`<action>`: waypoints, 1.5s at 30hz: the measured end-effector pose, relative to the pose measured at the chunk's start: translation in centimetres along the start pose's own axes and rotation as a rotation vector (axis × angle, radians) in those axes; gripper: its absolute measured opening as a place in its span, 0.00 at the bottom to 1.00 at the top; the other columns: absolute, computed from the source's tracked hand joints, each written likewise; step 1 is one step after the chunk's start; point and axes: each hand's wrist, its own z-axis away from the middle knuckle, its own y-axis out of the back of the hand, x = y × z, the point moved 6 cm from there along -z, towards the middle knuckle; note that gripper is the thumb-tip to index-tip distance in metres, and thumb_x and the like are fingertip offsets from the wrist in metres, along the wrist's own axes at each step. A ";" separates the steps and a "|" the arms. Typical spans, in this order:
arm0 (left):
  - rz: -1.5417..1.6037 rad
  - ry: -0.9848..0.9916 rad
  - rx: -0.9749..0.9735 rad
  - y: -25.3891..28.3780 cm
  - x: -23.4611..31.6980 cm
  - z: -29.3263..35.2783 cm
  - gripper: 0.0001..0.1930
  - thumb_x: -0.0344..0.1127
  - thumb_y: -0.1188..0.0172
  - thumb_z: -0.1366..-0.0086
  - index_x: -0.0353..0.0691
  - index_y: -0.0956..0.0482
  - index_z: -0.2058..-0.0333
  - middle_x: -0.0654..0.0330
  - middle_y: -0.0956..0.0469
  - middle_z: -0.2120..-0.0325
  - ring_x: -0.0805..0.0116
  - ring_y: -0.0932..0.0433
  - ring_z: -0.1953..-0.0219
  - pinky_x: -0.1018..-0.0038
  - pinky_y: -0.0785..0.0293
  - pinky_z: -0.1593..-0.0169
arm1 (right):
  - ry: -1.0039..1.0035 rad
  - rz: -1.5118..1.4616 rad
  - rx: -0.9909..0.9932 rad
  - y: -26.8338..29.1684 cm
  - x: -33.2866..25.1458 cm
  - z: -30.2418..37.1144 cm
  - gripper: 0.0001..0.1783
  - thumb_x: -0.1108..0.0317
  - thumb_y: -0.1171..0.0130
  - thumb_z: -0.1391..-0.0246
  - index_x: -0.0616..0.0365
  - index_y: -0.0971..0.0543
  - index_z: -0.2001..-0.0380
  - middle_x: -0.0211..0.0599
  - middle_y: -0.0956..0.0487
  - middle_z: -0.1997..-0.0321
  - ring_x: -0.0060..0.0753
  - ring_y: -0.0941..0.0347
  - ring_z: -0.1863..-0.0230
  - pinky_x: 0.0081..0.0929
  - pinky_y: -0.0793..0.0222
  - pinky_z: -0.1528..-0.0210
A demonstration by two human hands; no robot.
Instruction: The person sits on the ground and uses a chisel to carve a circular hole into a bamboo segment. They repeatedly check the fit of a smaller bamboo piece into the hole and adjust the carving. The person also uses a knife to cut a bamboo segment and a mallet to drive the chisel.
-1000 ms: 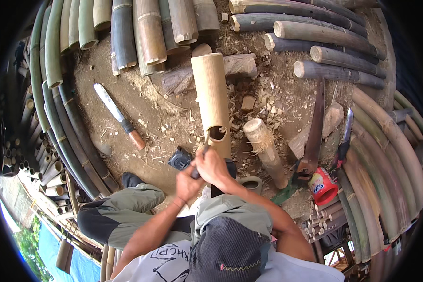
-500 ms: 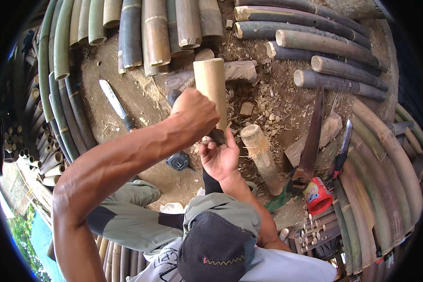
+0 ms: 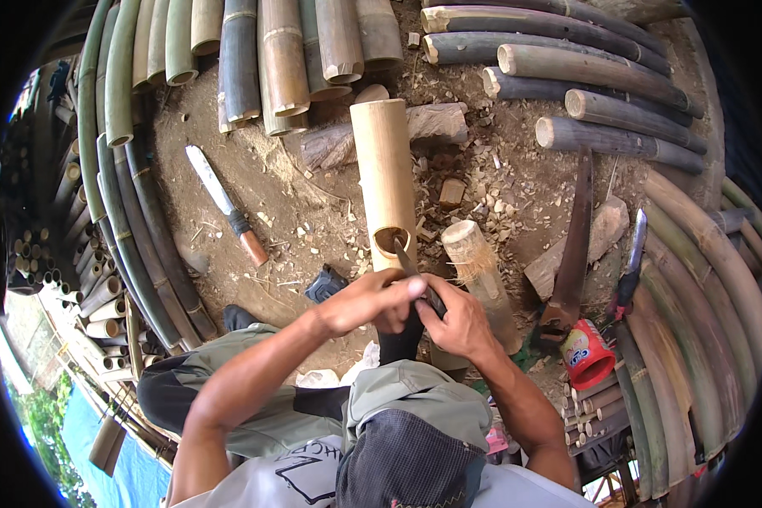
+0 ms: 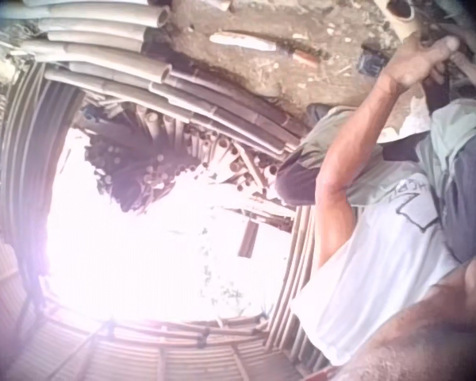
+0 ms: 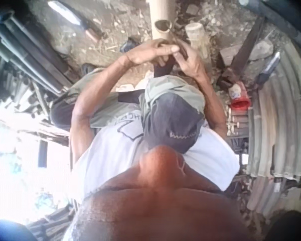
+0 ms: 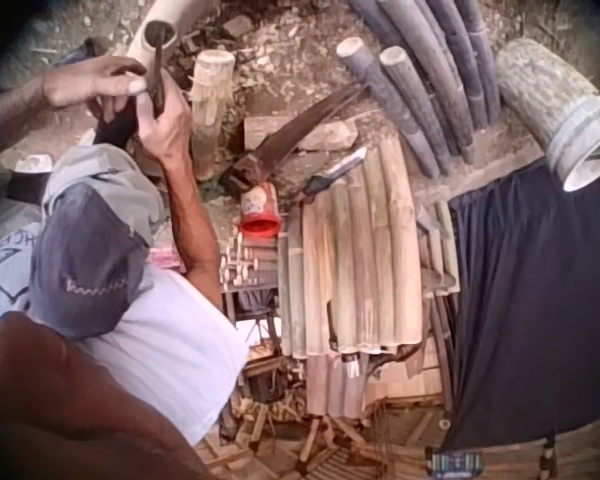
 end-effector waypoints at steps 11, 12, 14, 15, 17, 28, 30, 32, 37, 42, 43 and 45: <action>0.717 -0.236 0.351 -0.1 -1.8 -7.1 0.18 0.41 0.51 0.32 0.32 0.21 0.72 0.60 0.27 0.84 0.71 0.29 0.82 0.72 0.34 0.77 | -0.102 0.776 -0.556 1.8 -3.3 -7.8 0.19 0.67 0.42 0.49 0.59 0.25 0.53 0.51 0.18 0.72 0.50 0.19 0.69 0.42 0.23 0.66; 0.849 -0.266 0.308 -0.3 -1.6 -6.6 0.17 0.41 0.52 0.32 0.33 0.21 0.69 0.62 0.28 0.82 0.72 0.30 0.81 0.73 0.34 0.77 | -0.054 0.770 -0.588 1.4 -3.9 -8.2 0.16 0.67 0.42 0.50 0.58 0.23 0.56 0.48 0.17 0.72 0.45 0.18 0.69 0.39 0.23 0.67; 1.056 -0.388 0.197 -0.1 -1.2 -6.2 0.14 0.40 0.53 0.30 0.36 0.23 0.61 0.65 0.30 0.79 0.74 0.31 0.76 0.76 0.34 0.72 | 0.069 0.767 -0.618 1.1 -5.7 -9.4 0.11 0.69 0.41 0.50 0.57 0.19 0.62 0.41 0.16 0.72 0.36 0.17 0.70 0.33 0.22 0.69; 1.190 -0.425 0.089 -0.1 -2.2 -7.2 0.17 0.43 0.53 0.29 0.37 0.25 0.51 0.68 0.31 0.78 0.74 0.33 0.75 0.73 0.33 0.67 | 0.152 0.886 -0.692 0.1 -6.7 -10.2 0.08 0.69 0.40 0.51 0.55 0.18 0.66 0.38 0.15 0.72 0.33 0.17 0.70 0.31 0.23 0.70; 1.445 -0.287 0.199 -0.1 -0.1 -6.0 0.15 0.44 0.54 0.28 0.39 0.25 0.58 0.66 0.27 0.76 0.72 0.29 0.70 0.67 0.31 0.61 | 0.322 1.133 -0.814 -1.5 -8.3 -12.0 0.04 0.69 0.39 0.53 0.51 0.15 0.75 0.32 0.15 0.72 0.27 0.17 0.71 0.28 0.24 0.72; 0.505 -0.200 0.360 1.1 0.1 -6.4 0.16 0.37 0.52 0.33 0.32 0.20 0.72 0.59 0.23 0.81 0.70 0.27 0.83 0.73 0.30 0.77 | -0.185 0.567 -0.464 2.2 -3.6 -7.3 0.13 0.68 0.43 0.49 0.61 0.23 0.59 0.54 0.19 0.73 0.60 0.21 0.69 0.50 0.24 0.65; 0.833 -0.166 0.288 0.7 -0.2 -5.5 0.13 0.38 0.50 0.31 0.35 0.21 0.61 0.63 0.25 0.79 0.74 0.30 0.79 0.78 0.33 0.74 | -0.040 0.748 -0.540 1.9 -5.3 -8.8 0.09 0.68 0.40 0.50 0.61 0.19 0.67 0.49 0.18 0.75 0.52 0.19 0.71 0.43 0.23 0.68; 1.071 -0.297 0.211 0.4 -0.8 -5.4 0.14 0.39 0.51 0.31 0.36 0.23 0.58 0.65 0.24 0.76 0.75 0.29 0.77 0.79 0.32 0.71 | 0.090 0.815 -0.690 1.0 -6.8 -10.1 0.06 0.67 0.39 0.52 0.57 0.17 0.72 0.46 0.17 0.74 0.46 0.17 0.71 0.39 0.23 0.69; 1.599 -0.220 0.319 0.0 2.2 -3.3 0.15 0.44 0.53 0.28 0.39 0.24 0.60 0.65 0.25 0.75 0.73 0.29 0.74 0.73 0.30 0.65 | 0.394 1.129 -0.910 -2.5 -10.4 -13.8 0.05 0.65 0.34 0.58 0.52 0.16 0.77 0.37 0.16 0.73 0.37 0.18 0.72 0.37 0.24 0.71; 0.768 -0.305 0.430 0.5 -1.7 -6.5 0.17 0.43 0.50 0.29 0.33 0.20 0.62 0.60 0.21 0.79 0.73 0.24 0.79 0.77 0.30 0.74 | 0.043 0.638 -0.409 1.8 -3.7 -7.8 0.17 0.65 0.36 0.53 0.55 0.22 0.58 0.47 0.19 0.72 0.54 0.21 0.71 0.46 0.25 0.69; 0.525 -0.254 0.483 0.3 -0.9 -6.3 0.19 0.44 0.49 0.29 0.31 0.19 0.64 0.59 0.22 0.81 0.74 0.25 0.82 0.77 0.30 0.76 | -0.030 0.545 -0.323 2.0 -2.1 -6.2 0.18 0.66 0.37 0.52 0.55 0.24 0.56 0.49 0.19 0.72 0.57 0.22 0.71 0.48 0.25 0.68; 0.488 -0.276 0.506 0.2 -0.6 -5.9 0.20 0.44 0.50 0.29 0.30 0.19 0.63 0.60 0.22 0.81 0.74 0.26 0.82 0.77 0.30 0.76 | 0.055 0.608 -0.298 1.4 -1.4 -5.6 0.16 0.67 0.38 0.51 0.57 0.25 0.58 0.48 0.20 0.74 0.53 0.21 0.73 0.47 0.25 0.71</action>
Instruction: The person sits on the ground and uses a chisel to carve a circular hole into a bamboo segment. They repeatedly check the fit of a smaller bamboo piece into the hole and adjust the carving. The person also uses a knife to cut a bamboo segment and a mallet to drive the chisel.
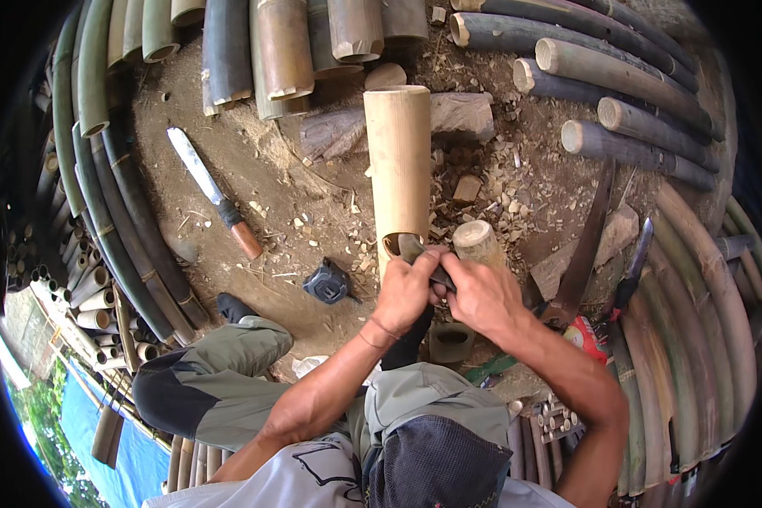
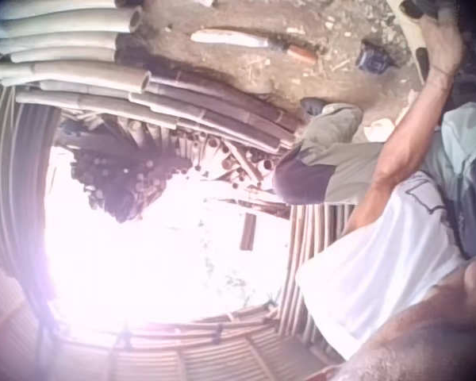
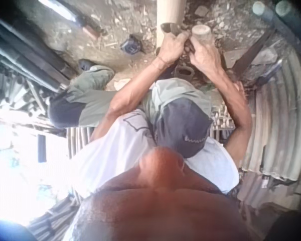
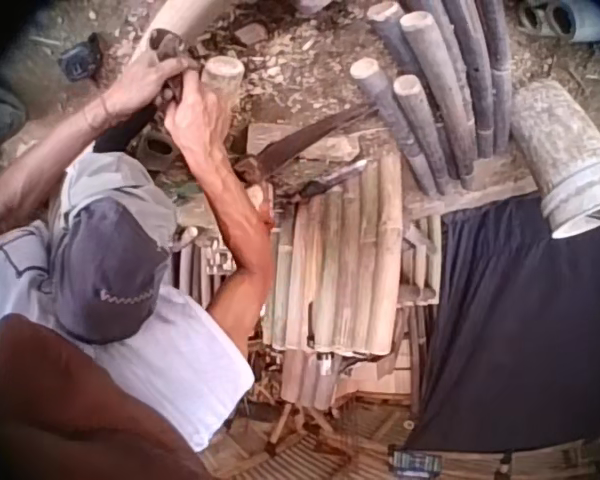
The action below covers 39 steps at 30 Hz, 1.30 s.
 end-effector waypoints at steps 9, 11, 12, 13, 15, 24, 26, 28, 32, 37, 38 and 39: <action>0.976 0.145 -0.134 -0.7 -0.7 -0.1 0.19 0.44 0.52 0.27 0.35 0.24 0.49 0.59 0.20 0.65 0.69 0.25 0.68 0.70 0.29 0.60 | 0.456 0.656 -0.320 2.8 -5.3 -6.1 0.07 0.64 0.36 0.55 0.55 0.17 0.76 0.34 0.15 0.73 0.30 0.17 0.74 0.28 0.24 0.73; 1.156 0.191 -0.130 -0.7 -0.2 0.0 0.17 0.43 0.52 0.27 0.36 0.23 0.51 0.58 0.20 0.65 0.66 0.25 0.67 0.66 0.29 0.57 | 0.405 0.629 -0.368 3.3 -5.9 -7.6 0.06 0.65 0.35 0.56 0.53 0.17 0.81 0.33 0.15 0.72 0.29 0.17 0.72 0.28 0.24 0.73; 1.054 0.125 -0.178 -0.3 -1.1 -0.4 0.17 0.43 0.52 0.27 0.36 0.23 0.52 0.58 0.19 0.66 0.67 0.24 0.67 0.67 0.28 0.58 | 0.377 0.615 -0.393 3.4 -5.9 -7.8 0.06 0.66 0.35 0.57 0.52 0.17 0.84 0.33 0.15 0.71 0.28 0.17 0.71 0.28 0.25 0.72; 0.962 0.044 -0.229 0.6 -2.4 -1.1 0.17 0.43 0.51 0.28 0.37 0.23 0.53 0.57 0.19 0.66 0.67 0.24 0.67 0.68 0.28 0.58 | 0.336 0.538 -0.405 3.8 -5.5 -7.3 0.05 0.64 0.35 0.57 0.52 0.16 0.79 0.35 0.15 0.71 0.29 0.17 0.71 0.29 0.24 0.72; 0.432 0.014 -0.065 1.0 -0.8 -1.0 0.15 0.42 0.50 0.28 0.36 0.20 0.60 0.56 0.19 0.73 0.70 0.23 0.73 0.73 0.28 0.67 | 0.153 0.146 -0.125 4.2 -2.8 -4.4 0.10 0.66 0.38 0.53 0.54 0.19 0.65 0.47 0.17 0.73 0.50 0.19 0.70 0.44 0.24 0.69; 0.473 0.096 -0.140 0.8 0.7 0.2 0.13 0.39 0.50 0.30 0.36 0.21 0.60 0.65 0.24 0.75 0.76 0.29 0.76 0.79 0.33 0.71 | 0.102 0.287 -0.272 3.5 -4.4 -3.7 0.10 0.67 0.40 0.50 0.61 0.19 0.66 0.43 0.17 0.76 0.41 0.17 0.73 0.37 0.23 0.72; 0.770 0.047 -0.158 1.1 -0.4 0.4 0.12 0.39 0.51 0.29 0.37 0.23 0.59 0.65 0.23 0.72 0.76 0.29 0.73 0.78 0.32 0.68 | 0.267 0.459 -0.269 3.7 -6.3 -5.0 0.06 0.65 0.37 0.53 0.55 0.16 0.72 0.36 0.15 0.74 0.33 0.17 0.70 0.32 0.24 0.72; 0.982 0.048 -0.229 1.0 -0.8 0.6 0.12 0.42 0.50 0.28 0.42 0.25 0.58 0.68 0.24 0.69 0.76 0.29 0.69 0.75 0.30 0.62 | 0.362 0.609 -0.386 3.2 -8.5 -7.3 0.05 0.65 0.36 0.54 0.52 0.15 0.75 0.33 0.15 0.72 0.30 0.17 0.69 0.30 0.24 0.70; 1.108 0.119 -0.253 -0.5 0.2 0.8 0.16 0.50 0.52 0.28 0.44 0.26 0.55 0.67 0.23 0.66 0.72 0.27 0.65 0.68 0.27 0.52 | 0.426 0.692 -0.517 4.6 -8.2 -8.2 0.03 0.66 0.36 0.56 0.48 0.14 0.78 0.30 0.14 0.71 0.28 0.17 0.68 0.27 0.23 0.68; 1.041 0.330 -0.292 -3.8 -4.7 2.0 0.16 0.49 0.49 0.28 0.45 0.24 0.55 0.60 0.20 0.68 0.67 0.23 0.64 0.65 0.25 0.55 | 0.390 0.547 -0.367 3.2 -2.4 -3.0 0.06 0.62 0.35 0.57 0.50 0.15 0.75 0.34 0.16 0.75 0.35 0.17 0.70 0.32 0.23 0.71; 1.042 0.289 -0.267 -3.6 -4.6 2.0 0.15 0.47 0.49 0.28 0.42 0.24 0.56 0.58 0.20 0.70 0.66 0.22 0.66 0.66 0.24 0.58 | 0.384 0.477 -0.342 2.9 -1.6 -2.8 0.08 0.61 0.35 0.57 0.51 0.16 0.74 0.35 0.17 0.77 0.37 0.18 0.71 0.33 0.23 0.72; 0.905 0.283 -0.251 -3.2 -4.5 1.5 0.15 0.45 0.49 0.28 0.40 0.24 0.57 0.57 0.20 0.70 0.65 0.22 0.67 0.66 0.24 0.59 | 0.380 0.409 -0.317 2.5 -1.0 -2.7 0.10 0.59 0.35 0.57 0.52 0.17 0.73 0.36 0.17 0.78 0.39 0.18 0.73 0.35 0.24 0.73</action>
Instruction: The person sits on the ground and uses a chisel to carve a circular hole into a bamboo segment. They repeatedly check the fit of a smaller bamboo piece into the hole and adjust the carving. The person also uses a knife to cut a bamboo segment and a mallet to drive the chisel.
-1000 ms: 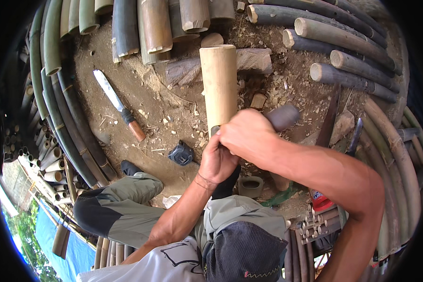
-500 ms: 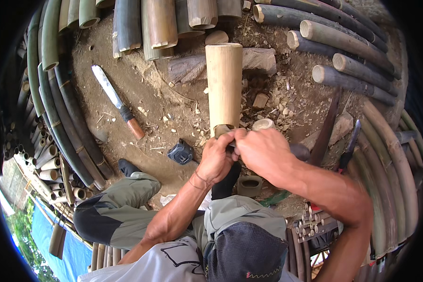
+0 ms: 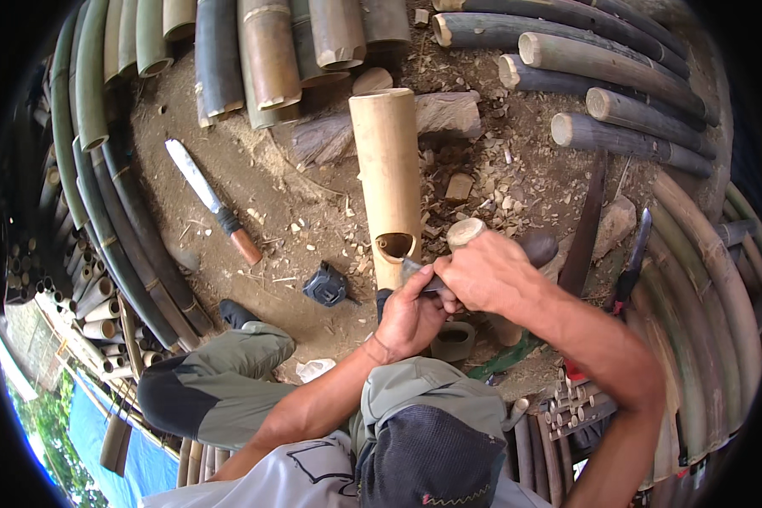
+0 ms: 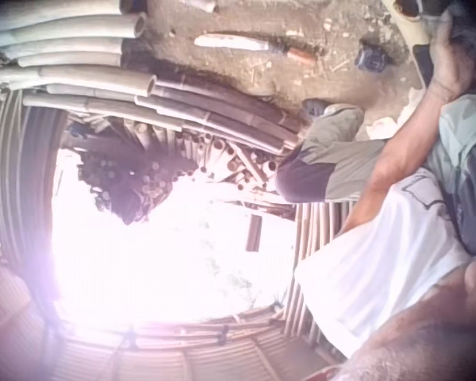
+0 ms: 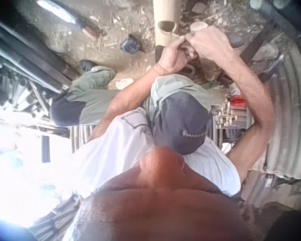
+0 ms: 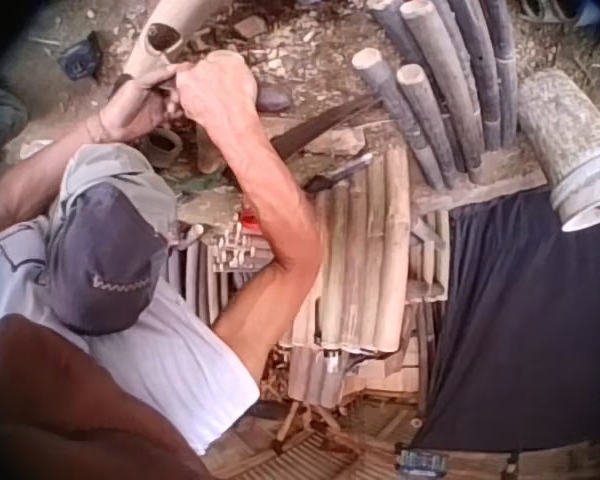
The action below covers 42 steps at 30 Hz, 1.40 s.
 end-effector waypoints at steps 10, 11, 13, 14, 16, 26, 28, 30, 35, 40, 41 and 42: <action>-1.297 0.058 0.318 2.5 7.9 1.9 0.20 0.35 0.52 0.34 0.23 0.21 0.77 0.46 0.20 0.82 0.62 0.21 0.84 0.70 0.24 0.77 | -0.619 -0.938 0.536 -9.8 -6.1 -0.6 0.11 0.69 0.34 0.56 0.55 0.24 0.68 0.45 0.20 0.75 0.53 0.21 0.72 0.46 0.26 0.70; -1.369 0.093 0.296 1.5 8.8 1.8 0.20 0.34 0.52 0.34 0.23 0.21 0.77 0.46 0.20 0.83 0.62 0.21 0.84 0.69 0.24 0.78 | -0.650 -0.985 0.602 -10.5 -7.0 -1.2 0.12 0.70 0.36 0.56 0.55 0.27 0.67 0.43 0.20 0.76 0.53 0.21 0.72 0.47 0.27 0.70; -1.997 -0.056 0.131 -0.1 10.8 1.1 0.19 0.34 0.54 0.34 0.28 0.19 0.76 0.49 0.21 0.85 0.65 0.21 0.84 0.70 0.24 0.78 | -0.758 -0.950 0.701 -10.8 -8.5 -2.9 0.13 0.70 0.38 0.54 0.56 0.28 0.65 0.47 0.20 0.76 0.57 0.21 0.71 0.49 0.27 0.68; -2.211 -0.150 0.012 0.2 11.0 0.9 0.18 0.34 0.53 0.34 0.30 0.18 0.74 0.50 0.21 0.85 0.65 0.21 0.84 0.70 0.24 0.79 | -0.742 -1.011 0.591 -10.9 -8.9 -3.1 0.15 0.68 0.38 0.52 0.58 0.30 0.62 0.53 0.21 0.73 0.62 0.22 0.68 0.52 0.28 0.65; -2.295 -0.280 -0.107 0.9 10.0 1.1 0.16 0.35 0.52 0.33 0.33 0.18 0.70 0.51 0.23 0.87 0.67 0.21 0.84 0.70 0.25 0.79 | -0.604 -1.094 0.591 -10.3 -7.9 -2.2 0.20 0.67 0.38 0.51 0.60 0.29 0.55 0.58 0.21 0.69 0.64 0.23 0.63 0.51 0.29 0.62; -0.212 0.032 -0.094 1.8 -0.4 -0.7 0.24 0.51 0.51 0.27 0.41 0.29 0.41 0.64 0.26 0.73 0.75 0.32 0.75 0.75 0.33 0.70 | -0.231 -0.112 -0.025 -1.9 -2.7 2.7 0.19 0.68 0.43 0.48 0.67 0.27 0.54 0.50 0.19 0.75 0.45 0.19 0.75 0.38 0.23 0.73; -0.127 0.064 -0.087 1.7 -0.5 -0.5 0.24 0.51 0.51 0.27 0.39 0.28 0.42 0.64 0.26 0.73 0.74 0.31 0.75 0.75 0.33 0.70 | -0.210 -0.160 -0.069 -1.9 -2.2 2.1 0.20 0.68 0.43 0.49 0.70 0.27 0.55 0.49 0.20 0.77 0.47 0.19 0.74 0.40 0.23 0.72; -0.243 0.045 -0.019 2.8 0.1 0.2 0.23 0.49 0.51 0.27 0.37 0.26 0.45 0.64 0.25 0.73 0.75 0.31 0.77 0.76 0.33 0.71 | -0.212 -0.236 -0.104 -2.2 -2.3 1.8 0.22 0.68 0.42 0.50 0.72 0.28 0.54 0.49 0.19 0.77 0.49 0.19 0.73 0.41 0.23 0.72; -0.910 -0.039 0.273 5.4 5.3 1.9 0.17 0.41 0.47 0.28 0.32 0.18 0.60 0.64 0.25 0.84 0.74 0.31 0.85 0.76 0.37 0.81 | -0.455 -0.709 0.042 -7.4 -4.8 0.2 0.28 0.65 0.40 0.51 0.67 0.32 0.49 0.58 0.19 0.73 0.61 0.20 0.70 0.50 0.23 0.67; -2.210 -0.594 -0.033 2.1 10.9 2.5 0.10 0.40 0.44 0.37 0.44 0.16 0.66 0.46 0.25 0.85 0.50 0.22 0.81 0.60 0.27 0.78 | -0.542 -1.220 0.588 -10.3 -9.1 -2.8 0.26 0.67 0.41 0.50 0.66 0.33 0.49 0.63 0.21 0.71 0.66 0.22 0.67 0.53 0.27 0.64; -2.297 -0.726 -0.108 1.5 10.7 2.6 0.12 0.41 0.44 0.35 0.42 0.16 0.66 0.49 0.26 0.86 0.54 0.22 0.83 0.62 0.28 0.79 | -0.521 -1.262 0.601 -9.6 -8.8 -2.7 0.25 0.67 0.41 0.50 0.66 0.32 0.50 0.64 0.21 0.71 0.66 0.22 0.67 0.53 0.27 0.64; -1.842 -0.406 0.147 3.3 10.8 2.2 0.13 0.42 0.44 0.34 0.40 0.16 0.66 0.55 0.27 0.87 0.61 0.25 0.84 0.67 0.30 0.80 | -0.501 -1.159 0.474 -8.9 -8.1 -2.1 0.25 0.67 0.40 0.51 0.65 0.31 0.50 0.61 0.21 0.71 0.63 0.21 0.67 0.51 0.26 0.64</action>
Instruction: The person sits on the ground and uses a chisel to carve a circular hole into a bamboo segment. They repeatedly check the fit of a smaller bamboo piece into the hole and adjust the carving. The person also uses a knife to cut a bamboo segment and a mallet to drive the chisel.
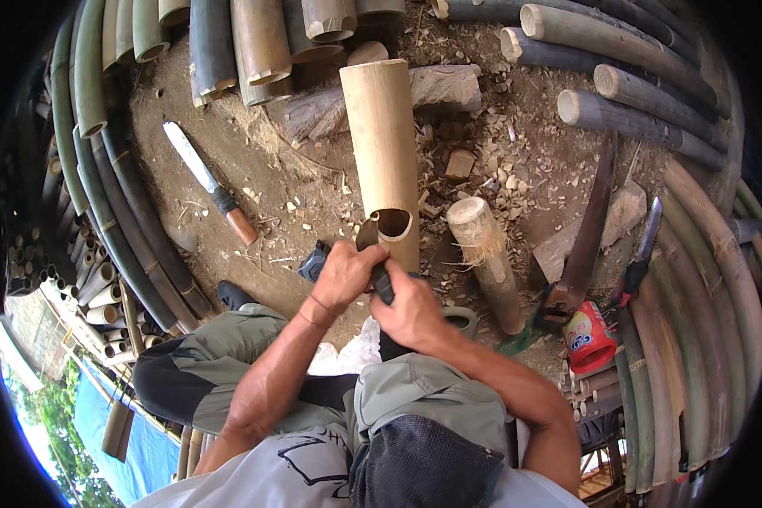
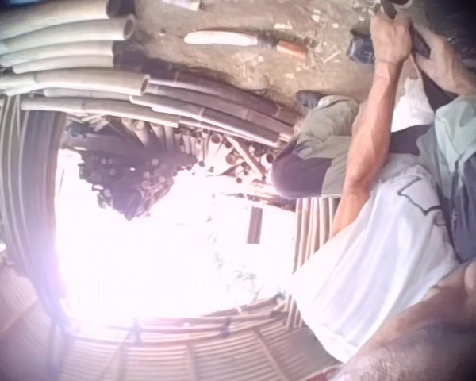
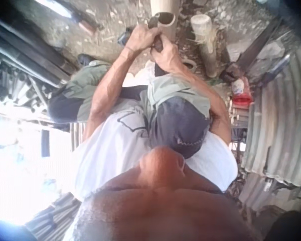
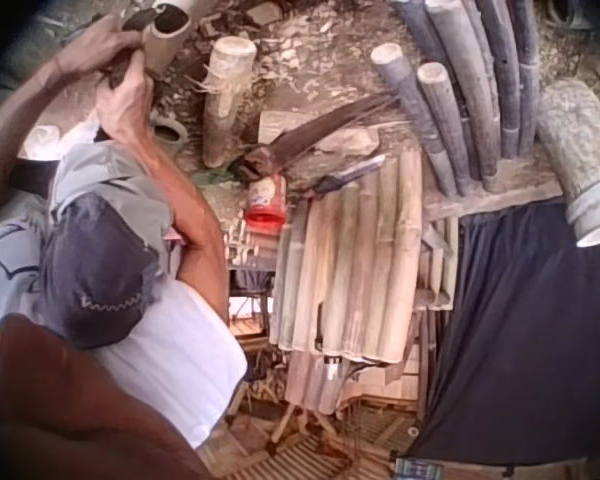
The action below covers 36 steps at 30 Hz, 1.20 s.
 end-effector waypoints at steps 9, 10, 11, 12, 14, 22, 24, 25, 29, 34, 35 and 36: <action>1.996 0.463 -0.268 -9.5 7.1 0.5 0.15 0.48 0.54 0.26 0.43 0.25 0.61 0.67 0.29 0.79 0.70 0.30 0.73 0.70 0.31 0.61 | 0.358 1.100 -0.580 10.0 -7.5 -5.7 0.07 0.65 0.34 0.61 0.54 0.18 0.85 0.40 0.17 0.76 0.42 0.18 0.73 0.37 0.24 0.70; 2.002 0.477 -0.233 -9.1 7.0 0.6 0.15 0.47 0.53 0.26 0.43 0.26 0.63 0.66 0.28 0.79 0.69 0.29 0.73 0.68 0.30 0.60 | 0.234 1.118 -0.678 9.9 -6.8 -6.4 0.03 0.66 0.36 0.60 0.51 0.17 0.78 0.42 0.16 0.72 0.46 0.19 0.69 0.40 0.25 0.67; 1.896 0.506 -0.194 -9.1 6.3 0.6 0.14 0.45 0.53 0.27 0.41 0.26 0.63 0.65 0.28 0.79 0.68 0.29 0.73 0.67 0.29 0.60 | 0.134 0.966 -0.682 10.1 -6.3 -6.3 0.04 0.66 0.37 0.60 0.51 0.17 0.76 0.43 0.16 0.72 0.46 0.19 0.68 0.41 0.25 0.66; 1.790 0.533 -0.156 -9.2 5.5 0.7 0.13 0.44 0.52 0.27 0.40 0.26 0.62 0.64 0.28 0.79 0.68 0.28 0.73 0.67 0.28 0.60 | 0.036 0.814 -0.683 10.3 -5.3 -6.0 0.06 0.67 0.38 0.60 0.51 0.17 0.74 0.43 0.16 0.71 0.47 0.19 0.67 0.42 0.25 0.65; 1.484 0.646 -0.050 -8.1 4.4 0.6 0.13 0.39 0.51 0.30 0.34 0.25 0.63 0.58 0.24 0.79 0.66 0.26 0.78 0.69 0.25 0.68 | -0.091 0.578 -0.635 9.8 -1.8 -5.1 0.11 0.67 0.40 0.58 0.50 0.18 0.67 0.46 0.17 0.68 0.49 0.19 0.63 0.44 0.27 0.61; 0.405 0.599 -0.263 -0.8 2.2 -0.5 0.18 0.36 0.50 0.35 0.24 0.21 0.72 0.51 0.21 0.84 0.64 0.23 0.86 0.71 0.27 0.80 | -0.144 -0.223 0.076 0.0 2.5 -0.8 0.07 0.69 0.41 0.49 0.61 0.24 0.68 0.46 0.17 0.73 0.45 0.17 0.68 0.36 0.24 0.64; 0.147 0.522 -0.349 0.6 2.8 -1.2 0.18 0.36 0.50 0.35 0.24 0.21 0.72 0.51 0.22 0.85 0.65 0.24 0.86 0.70 0.27 0.80 | -0.102 -0.263 0.126 -1.3 2.8 -0.6 0.10 0.69 0.40 0.49 0.63 0.25 0.66 0.46 0.17 0.71 0.46 0.18 0.67 0.36 0.24 0.63; 0.097 0.442 -0.343 0.4 2.6 -1.0 0.16 0.35 0.49 0.36 0.24 0.21 0.71 0.51 0.22 0.85 0.63 0.23 0.85 0.67 0.26 0.78 | -0.081 -0.252 0.111 -1.0 2.0 -0.4 0.12 0.68 0.40 0.49 0.63 0.25 0.63 0.47 0.17 0.69 0.46 0.18 0.67 0.37 0.24 0.63; 0.069 0.098 -0.204 -1.4 1.6 -0.9 0.15 0.41 0.46 0.31 0.34 0.18 0.62 0.60 0.26 0.86 0.64 0.25 0.84 0.66 0.26 0.78 | 0.110 0.032 -0.089 3.3 0.2 0.0 0.20 0.65 0.40 0.49 0.61 0.28 0.53 0.51 0.18 0.65 0.51 0.19 0.66 0.42 0.24 0.63; 1.568 0.208 -0.352 -8.9 4.3 0.0 0.24 0.51 0.52 0.26 0.40 0.28 0.42 0.63 0.26 0.74 0.74 0.32 0.77 0.75 0.34 0.71 | 0.331 1.058 -0.249 9.6 -4.3 0.0 0.22 0.62 0.41 0.47 0.65 0.26 0.53 0.45 0.19 0.72 0.42 0.19 0.76 0.38 0.25 0.76; 1.698 0.340 -0.346 -10.1 5.0 0.0 0.24 0.51 0.53 0.26 0.41 0.30 0.41 0.63 0.26 0.73 0.74 0.32 0.75 0.74 0.34 0.69 | 0.311 1.145 -0.284 9.8 -5.0 -0.3 0.20 0.61 0.40 0.48 0.66 0.25 0.57 0.43 0.19 0.75 0.40 0.19 0.76 0.36 0.24 0.76; 1.760 0.336 -0.343 -10.7 5.1 0.2 0.24 0.51 0.54 0.26 0.40 0.30 0.41 0.63 0.26 0.73 0.74 0.31 0.73 0.73 0.33 0.68 | 0.316 1.138 -0.363 9.8 -5.2 -0.6 0.19 0.62 0.40 0.48 0.66 0.24 0.58 0.44 0.19 0.76 0.41 0.19 0.75 0.37 0.24 0.75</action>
